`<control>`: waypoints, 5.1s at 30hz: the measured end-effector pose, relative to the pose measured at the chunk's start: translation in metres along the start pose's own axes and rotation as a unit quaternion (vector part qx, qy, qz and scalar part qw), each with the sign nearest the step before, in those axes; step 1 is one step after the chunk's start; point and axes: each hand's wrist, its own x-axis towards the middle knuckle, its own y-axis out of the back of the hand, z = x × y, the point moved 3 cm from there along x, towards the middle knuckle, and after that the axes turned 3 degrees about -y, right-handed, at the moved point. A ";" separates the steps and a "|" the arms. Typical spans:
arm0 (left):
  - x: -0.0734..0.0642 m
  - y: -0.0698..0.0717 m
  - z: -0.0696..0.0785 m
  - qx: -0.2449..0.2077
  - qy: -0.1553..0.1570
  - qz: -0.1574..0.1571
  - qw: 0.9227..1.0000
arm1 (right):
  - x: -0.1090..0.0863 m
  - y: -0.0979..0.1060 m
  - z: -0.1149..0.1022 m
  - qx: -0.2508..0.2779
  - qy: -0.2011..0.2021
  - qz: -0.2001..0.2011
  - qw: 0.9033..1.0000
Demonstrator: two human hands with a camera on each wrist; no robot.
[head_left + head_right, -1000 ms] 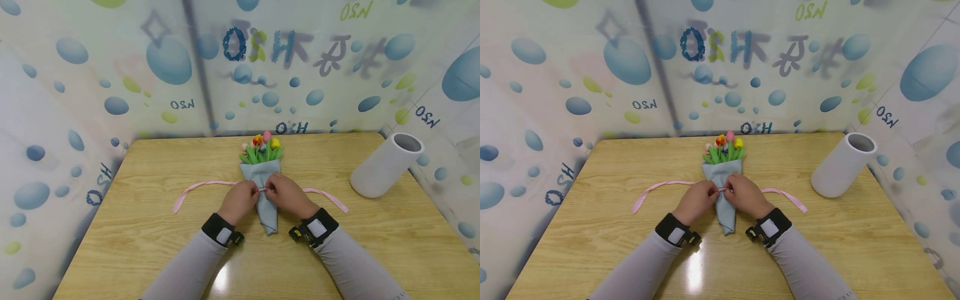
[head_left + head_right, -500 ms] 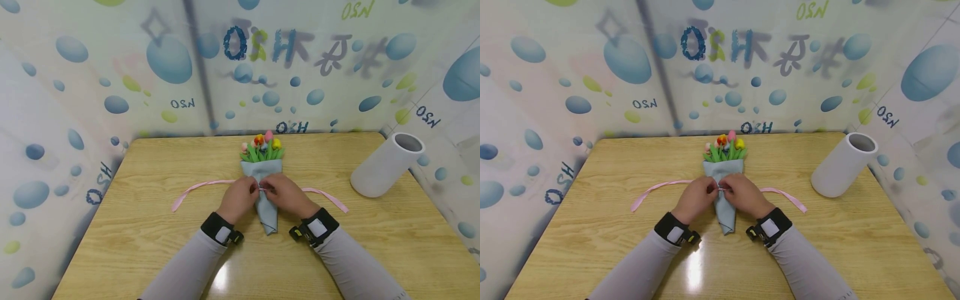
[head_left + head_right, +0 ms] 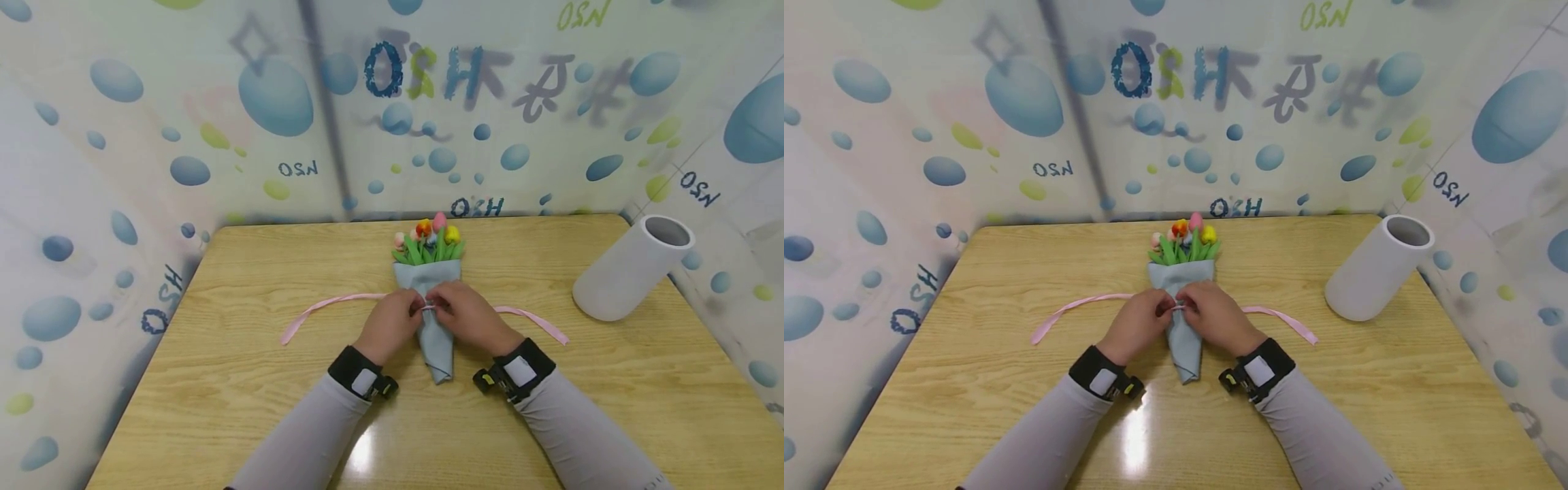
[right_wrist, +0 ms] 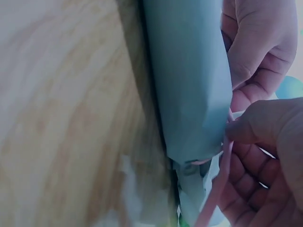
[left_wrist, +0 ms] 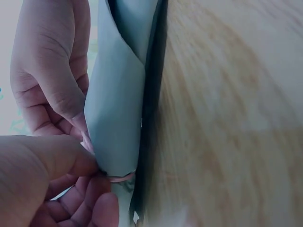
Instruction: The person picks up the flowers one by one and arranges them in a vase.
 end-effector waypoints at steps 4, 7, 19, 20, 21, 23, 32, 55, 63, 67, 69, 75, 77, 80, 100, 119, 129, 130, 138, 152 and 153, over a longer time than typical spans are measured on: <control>0.001 0.001 -0.001 -0.004 -0.003 0.001 1.000 | 0.000 0.003 0.002 -0.007 -0.010 -0.003 1.000; 0.001 0.002 -0.003 -0.012 0.001 0.000 1.000 | 0.001 0.006 0.004 -0.007 -0.011 -0.005 1.000; 0.000 0.006 -0.007 -0.033 0.007 0.022 0.999 | 0.002 0.007 0.011 -0.007 -0.009 0.003 1.000; 0.000 0.005 -0.006 -0.037 0.003 0.025 0.999 | 0.002 0.007 0.011 -0.002 -0.010 0.004 1.000; 0.000 0.005 -0.006 -0.042 0.000 0.027 0.999 | 0.002 0.007 0.010 0.006 -0.012 0.004 1.000; 0.000 0.004 -0.006 -0.051 -0.005 0.028 0.998 | 0.001 0.007 0.010 0.023 -0.017 0.004 1.000; 0.002 0.002 -0.004 -0.076 -0.036 0.015 0.996 | -0.001 0.006 0.009 0.101 -0.038 0.000 0.994; 0.000 0.016 -0.003 -0.307 -0.015 0.008 0.952 | -0.005 0.016 -0.001 0.228 -0.064 0.032 0.971; 0.002 0.026 -0.008 -0.368 0.005 0.007 0.930 | -0.006 0.025 0.009 0.277 -0.086 0.036 0.956; 0.001 0.034 -0.010 -0.379 0.011 0.015 0.925 | -0.008 0.031 0.014 0.299 -0.092 0.037 0.949; 0.000 0.039 -0.012 -0.375 0.012 0.023 0.927 | -0.010 0.033 0.017 0.311 -0.096 0.035 0.945; -0.010 0.058 -0.024 -0.359 0.024 0.045 0.932 | -0.018 0.044 0.029 0.311 -0.119 0.034 0.942; -0.015 0.064 -0.030 -0.345 0.027 0.049 0.937 | -0.021 0.048 0.035 0.300 -0.132 0.037 0.944; -0.025 0.073 -0.042 -0.314 0.035 0.050 0.947 | -0.027 0.055 0.042 0.282 -0.148 0.044 0.947; -0.089 0.118 -0.104 -0.064 0.127 0.019 0.990 | -0.078 0.090 0.107 0.006 -0.187 0.018 0.982; -0.115 0.123 -0.145 0.011 0.200 -0.001 0.980 | -0.102 0.092 0.126 -0.058 -0.223 -0.056 0.971; -0.113 0.127 -0.145 0.001 0.214 -0.004 0.977 | -0.100 0.093 0.121 -0.048 -0.226 -0.043 0.972; -0.113 0.129 -0.144 0.005 0.212 0.000 0.977 | -0.100 0.094 0.119 -0.053 -0.226 -0.039 0.972; -0.101 0.135 -0.121 0.019 0.162 0.048 0.985 | -0.088 0.104 0.088 -0.066 -0.209 -0.011 0.976; -0.044 0.075 -0.064 -0.136 0.105 0.028 0.985 | -0.044 0.057 0.055 0.126 -0.195 -0.028 0.972; -0.040 0.069 -0.060 -0.148 0.101 0.027 0.984 | -0.041 0.053 0.054 0.142 -0.195 -0.030 0.970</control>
